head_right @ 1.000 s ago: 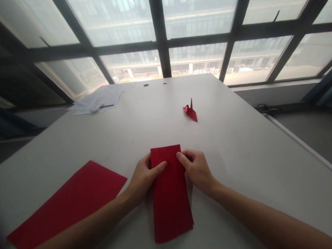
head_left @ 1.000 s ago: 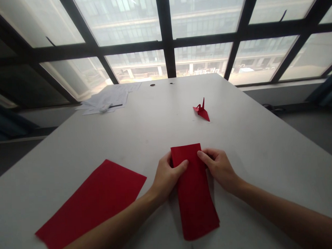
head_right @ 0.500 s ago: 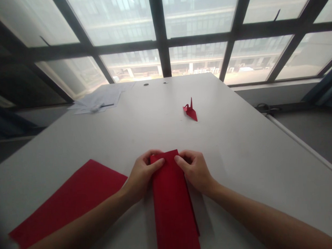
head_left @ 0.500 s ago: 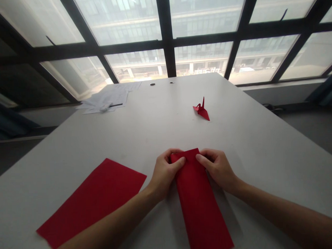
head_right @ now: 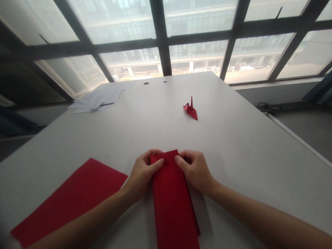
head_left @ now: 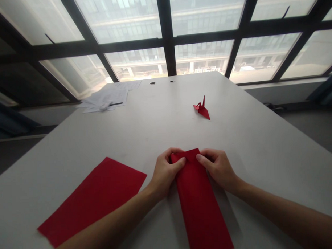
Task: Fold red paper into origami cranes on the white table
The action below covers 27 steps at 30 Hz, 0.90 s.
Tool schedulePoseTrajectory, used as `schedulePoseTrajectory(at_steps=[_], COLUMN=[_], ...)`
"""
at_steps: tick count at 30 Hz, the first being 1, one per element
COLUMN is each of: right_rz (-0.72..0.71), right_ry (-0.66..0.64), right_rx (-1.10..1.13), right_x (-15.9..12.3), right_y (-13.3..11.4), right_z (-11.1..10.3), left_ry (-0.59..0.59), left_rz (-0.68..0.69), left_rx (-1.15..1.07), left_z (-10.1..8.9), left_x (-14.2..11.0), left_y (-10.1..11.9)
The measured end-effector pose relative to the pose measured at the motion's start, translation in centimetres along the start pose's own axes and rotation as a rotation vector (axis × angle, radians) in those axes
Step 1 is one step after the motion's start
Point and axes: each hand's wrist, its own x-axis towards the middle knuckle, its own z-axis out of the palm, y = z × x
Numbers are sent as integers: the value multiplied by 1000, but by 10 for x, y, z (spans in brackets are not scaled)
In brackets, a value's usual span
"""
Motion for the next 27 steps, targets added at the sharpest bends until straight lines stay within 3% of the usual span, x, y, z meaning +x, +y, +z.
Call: schedulePoseTrajectory(at_steps=[27], right_rz=[-10], right_ry=[-2], right_rx=[3], right_x=[0], right_y=[-2], right_z=[0], left_ry=[6], left_rz=[20], left_rx=[28], left_z=[0], left_x=[0], left_y=[0])
